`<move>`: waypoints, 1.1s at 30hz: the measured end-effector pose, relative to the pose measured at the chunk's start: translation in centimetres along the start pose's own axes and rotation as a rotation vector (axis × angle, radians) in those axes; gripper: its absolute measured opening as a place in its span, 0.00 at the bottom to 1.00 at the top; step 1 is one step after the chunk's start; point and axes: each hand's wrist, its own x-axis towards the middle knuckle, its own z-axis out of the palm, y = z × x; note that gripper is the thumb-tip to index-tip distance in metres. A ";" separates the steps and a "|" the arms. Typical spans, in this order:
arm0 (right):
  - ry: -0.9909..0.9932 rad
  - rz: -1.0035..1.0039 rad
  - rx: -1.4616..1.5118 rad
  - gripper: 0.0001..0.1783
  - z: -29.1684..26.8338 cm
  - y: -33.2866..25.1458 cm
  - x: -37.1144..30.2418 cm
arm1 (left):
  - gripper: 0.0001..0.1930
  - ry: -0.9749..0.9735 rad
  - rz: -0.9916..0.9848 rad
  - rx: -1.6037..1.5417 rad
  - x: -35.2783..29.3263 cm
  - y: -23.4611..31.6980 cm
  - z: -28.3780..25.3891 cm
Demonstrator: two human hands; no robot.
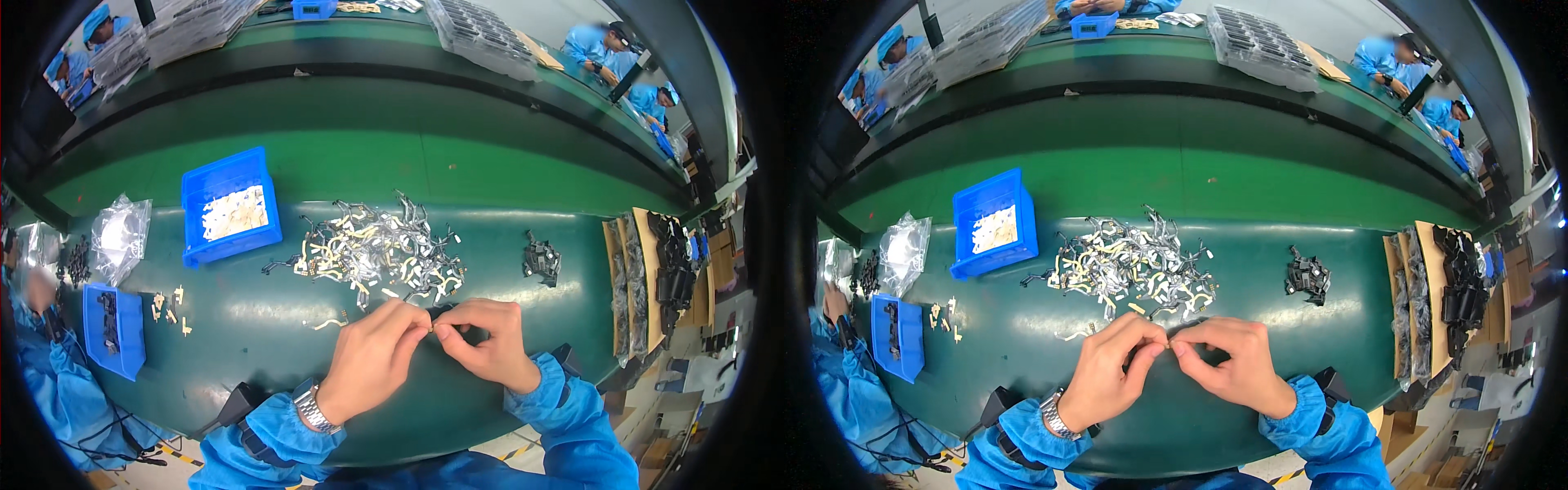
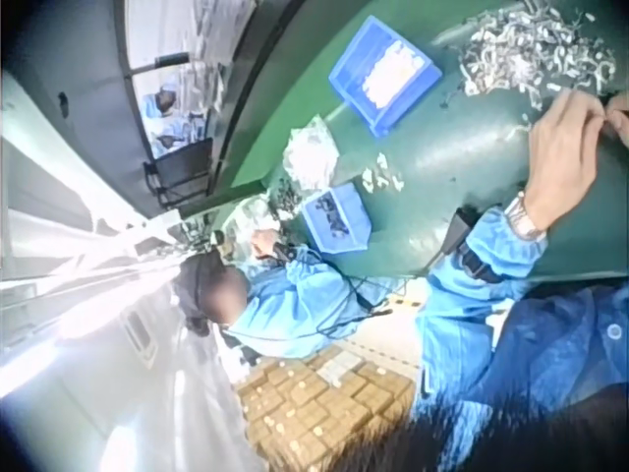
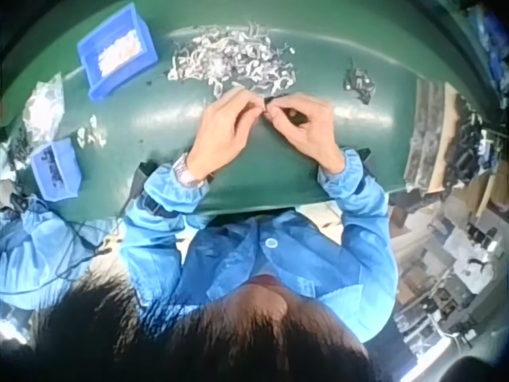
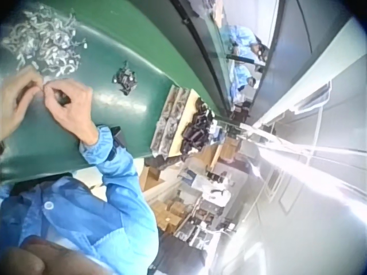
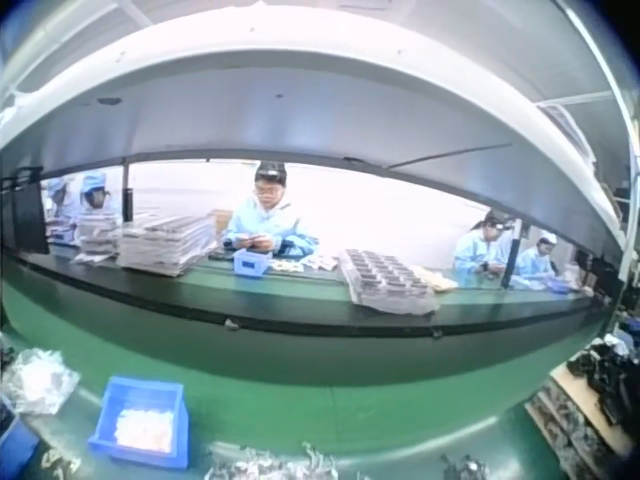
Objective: Assembling small electrical or mechanical components at a factory workstation.
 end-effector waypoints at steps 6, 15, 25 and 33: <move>0.038 0.042 0.045 0.03 0.3 0.4 0.3 | 0.04 0.042 -0.004 -0.037 0.1 -0.2 -0.4; 0.086 -0.414 -0.030 0.05 2.1 -5.6 8.8 | 0.03 0.338 0.053 0.141 1.3 -1.8 -2.2; -0.175 -0.480 -0.417 0.06 11.4 -7.4 21.1 | 0.12 0.469 0.087 0.007 1.0 -1.7 -1.7; -0.106 -0.542 -0.231 0.04 6.6 -7.6 18.0 | 0.02 0.457 0.048 -0.087 1.3 -1.3 -2.2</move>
